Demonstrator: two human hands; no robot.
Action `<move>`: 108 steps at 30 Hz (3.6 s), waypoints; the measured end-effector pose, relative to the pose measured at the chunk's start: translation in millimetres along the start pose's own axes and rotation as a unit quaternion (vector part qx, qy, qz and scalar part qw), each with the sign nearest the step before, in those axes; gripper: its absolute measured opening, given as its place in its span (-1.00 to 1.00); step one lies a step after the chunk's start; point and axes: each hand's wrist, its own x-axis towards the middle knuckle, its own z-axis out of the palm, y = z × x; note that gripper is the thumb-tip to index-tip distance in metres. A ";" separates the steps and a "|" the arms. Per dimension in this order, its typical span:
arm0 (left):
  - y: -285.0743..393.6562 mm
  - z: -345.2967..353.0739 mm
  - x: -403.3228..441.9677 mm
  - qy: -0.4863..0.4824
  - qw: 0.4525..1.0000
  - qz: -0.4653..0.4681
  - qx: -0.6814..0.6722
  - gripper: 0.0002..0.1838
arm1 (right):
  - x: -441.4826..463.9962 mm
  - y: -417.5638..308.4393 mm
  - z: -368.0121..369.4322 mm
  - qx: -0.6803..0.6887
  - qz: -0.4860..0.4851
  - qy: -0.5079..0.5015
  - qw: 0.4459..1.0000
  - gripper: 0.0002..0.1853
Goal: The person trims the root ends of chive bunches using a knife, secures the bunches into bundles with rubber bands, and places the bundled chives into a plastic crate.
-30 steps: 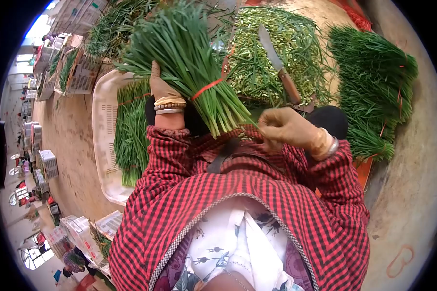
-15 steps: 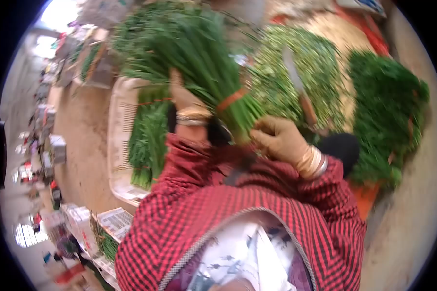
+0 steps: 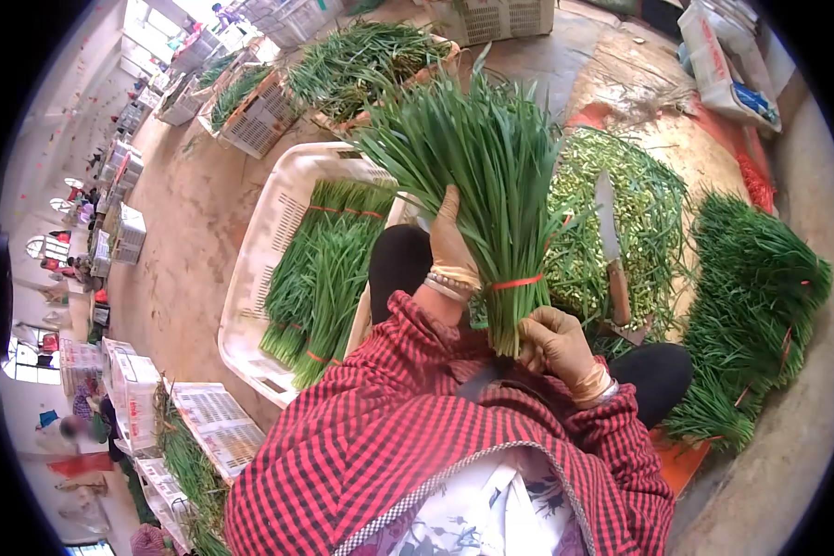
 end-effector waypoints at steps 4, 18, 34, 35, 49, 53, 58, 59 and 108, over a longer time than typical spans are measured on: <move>9.3 14.8 -11.1 -0.012 0.997 -0.061 -0.049 -0.43 | -4.8 -15.6 1.5 0.030 0.008 -0.022 0.999 -0.82; 69.7 21.2 -5.0 0.098 0.968 0.227 0.050 -0.52 | -70.2 -5.9 -50.9 -0.563 -0.032 0.104 0.819 -0.76; 1.5 45.8 -14.3 -0.045 0.945 0.016 0.325 -0.61 | 40.4 -38.9 -24.5 -0.141 -0.084 0.055 0.985 -0.08; -3.5 43.6 -21.7 -0.106 0.914 0.048 0.390 -0.53 | 36.8 -30.2 -24.6 -0.051 -0.097 0.078 0.991 -0.16; 1.6 -41.8 -47.1 -0.104 0.787 -0.077 0.603 -0.66 | 21.8 1.4 -71.6 -0.028 -0.204 0.176 0.963 -0.30; -16.3 -50.6 -28.8 -0.099 0.847 -0.323 0.410 -0.13 | -10.2 -33.6 -29.5 0.093 -0.121 0.079 0.985 -0.34; -43.4 -13.5 -21.9 -0.098 0.952 -0.270 0.108 -0.16 | 3.9 -36.4 -29.3 -0.237 -0.086 0.053 0.966 -0.29; -44.3 -16.0 -20.6 -0.083 0.959 -0.254 0.093 -0.18 | -2.4 -39.8 -29.2 -0.278 -0.117 0.101 0.948 -0.34; -49.3 -19.0 4.5 0.045 0.984 -0.145 0.093 -0.69 | 60.1 -47.5 -100.0 0.228 -0.230 0.329 0.887 -0.46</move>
